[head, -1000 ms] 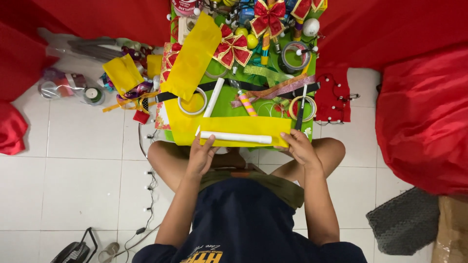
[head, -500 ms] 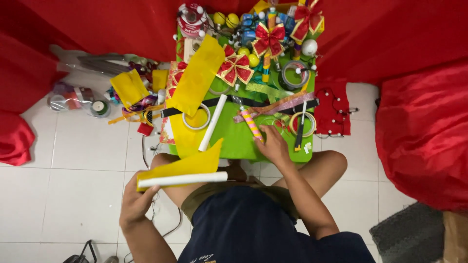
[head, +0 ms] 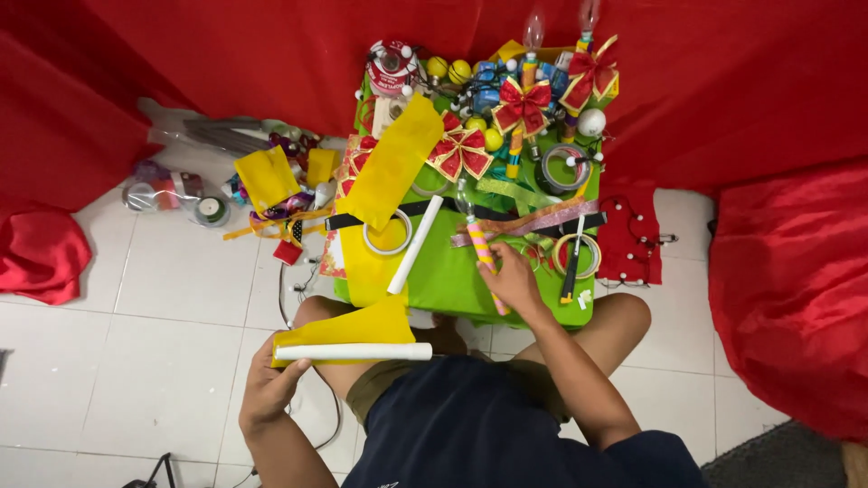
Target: Folding and wrapping yellow cardboard around a white tube to create a decorative component for a handicraft project.
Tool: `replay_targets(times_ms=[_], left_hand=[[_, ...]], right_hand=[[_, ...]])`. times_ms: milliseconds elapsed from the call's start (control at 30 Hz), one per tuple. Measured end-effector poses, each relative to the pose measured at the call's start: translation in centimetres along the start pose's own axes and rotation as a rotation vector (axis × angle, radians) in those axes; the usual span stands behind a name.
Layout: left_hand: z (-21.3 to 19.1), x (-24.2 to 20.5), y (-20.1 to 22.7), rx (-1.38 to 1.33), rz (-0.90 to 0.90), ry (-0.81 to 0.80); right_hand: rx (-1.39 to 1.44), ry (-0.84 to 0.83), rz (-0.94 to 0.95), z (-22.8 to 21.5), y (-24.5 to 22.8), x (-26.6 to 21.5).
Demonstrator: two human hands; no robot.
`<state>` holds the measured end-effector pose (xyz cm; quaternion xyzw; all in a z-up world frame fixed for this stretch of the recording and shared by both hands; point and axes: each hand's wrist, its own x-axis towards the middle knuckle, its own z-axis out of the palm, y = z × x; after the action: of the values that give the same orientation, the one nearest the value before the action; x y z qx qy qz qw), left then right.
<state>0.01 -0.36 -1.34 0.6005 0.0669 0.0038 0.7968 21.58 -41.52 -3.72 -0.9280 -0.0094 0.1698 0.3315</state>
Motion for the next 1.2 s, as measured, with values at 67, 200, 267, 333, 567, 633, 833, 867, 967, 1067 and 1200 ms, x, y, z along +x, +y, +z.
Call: replay_targets(times_ms=[67, 200, 267, 333, 567, 633, 833, 867, 967, 1067, 1200], left_hand=[[-0.3, 0.4, -0.5, -0.011, 0.0, -0.006], [0.8, 1.8, 0.7, 0.049, 0.024, -0.083], [1.4, 2.0, 0.9, 0.034, 0.036, -0.102], [2.1, 2.2, 1.3, 0.021, 0.047, -0.119], [3.7, 2.6, 1.8, 0.072, 0.117, -0.181], [4.3, 3.1, 1.6, 0.072, 0.135, -0.196], [6.8, 4.6, -0.6, -0.211, 0.149, -0.168], [7.4, 4.9, -0.5, -0.206, 0.145, -0.195], [9.9, 5.8, 0.8, -0.224, 0.142, -0.236], [12.3, 6.2, -0.1, -0.329, 0.114, -0.267], [14.6, 7.7, -7.2, -0.661, -0.065, -0.276]], right_hand=[[0.088, -0.044, 0.058, -0.9, -2.9, 0.3], [0.272, -0.114, 0.091, -0.8, -6.8, 3.4], [0.384, -0.14, 0.155, -0.4, -8.3, 4.7], [0.497, -0.169, 0.217, 0.3, -9.2, 6.0], [0.483, -0.178, 0.267, 2.0, -10.1, 7.2], [0.453, -0.176, 0.266, 1.9, -10.0, 7.3], [0.632, -0.088, 0.142, 3.4, -6.5, 7.3], [0.654, -0.06, 0.091, 2.9, -6.1, 6.4], [0.796, -0.111, -0.025, 1.1, -4.8, 2.7], [1.023, -0.355, -0.086, 0.7, -1.5, -0.8], [1.306, -0.666, 0.028, 4.3, 5.0, -4.4]])
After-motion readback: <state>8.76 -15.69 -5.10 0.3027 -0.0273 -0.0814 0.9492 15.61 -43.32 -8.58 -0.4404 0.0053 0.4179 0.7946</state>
